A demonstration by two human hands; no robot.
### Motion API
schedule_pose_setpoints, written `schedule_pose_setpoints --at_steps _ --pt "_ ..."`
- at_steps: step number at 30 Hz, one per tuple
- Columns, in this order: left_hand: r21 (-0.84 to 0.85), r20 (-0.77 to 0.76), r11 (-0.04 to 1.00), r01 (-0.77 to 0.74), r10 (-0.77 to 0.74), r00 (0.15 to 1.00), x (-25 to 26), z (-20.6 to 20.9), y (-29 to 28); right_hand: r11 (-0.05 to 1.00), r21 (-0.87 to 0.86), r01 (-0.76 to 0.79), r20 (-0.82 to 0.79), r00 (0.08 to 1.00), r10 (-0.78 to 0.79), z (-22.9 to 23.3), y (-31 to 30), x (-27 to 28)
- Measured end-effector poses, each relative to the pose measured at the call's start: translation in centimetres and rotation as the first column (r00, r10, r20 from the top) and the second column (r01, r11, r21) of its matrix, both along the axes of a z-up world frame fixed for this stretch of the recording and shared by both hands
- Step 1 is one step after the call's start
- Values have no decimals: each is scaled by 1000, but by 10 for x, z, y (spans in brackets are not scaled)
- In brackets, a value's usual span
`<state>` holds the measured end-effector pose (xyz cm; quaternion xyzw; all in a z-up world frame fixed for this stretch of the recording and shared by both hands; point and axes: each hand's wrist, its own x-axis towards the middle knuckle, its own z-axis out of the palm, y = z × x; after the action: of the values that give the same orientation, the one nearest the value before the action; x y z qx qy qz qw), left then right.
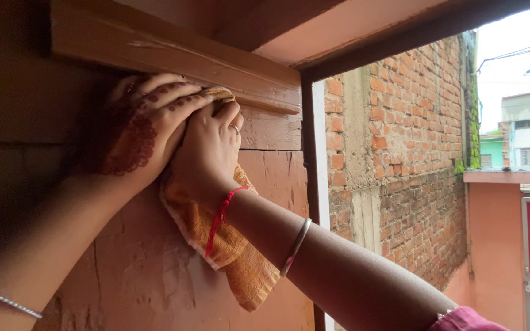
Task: The person wipes the upper frame and the outer surface of a wooden door with a cloth, covering the main panel, the handle, and the latch area.
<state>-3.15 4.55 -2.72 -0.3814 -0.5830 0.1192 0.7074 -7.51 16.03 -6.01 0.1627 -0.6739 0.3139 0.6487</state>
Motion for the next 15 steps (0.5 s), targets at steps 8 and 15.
schedule_pose_setpoints --at_steps 8,15 --pt "65 24 997 36 -37 999 8 -1 -15 998 -9 -57 -69 996 56 -1 -20 12" --pt "92 28 993 80 -83 996 31 -5 -34 994 -1 -105 -103 989 105 -1 -41 33"
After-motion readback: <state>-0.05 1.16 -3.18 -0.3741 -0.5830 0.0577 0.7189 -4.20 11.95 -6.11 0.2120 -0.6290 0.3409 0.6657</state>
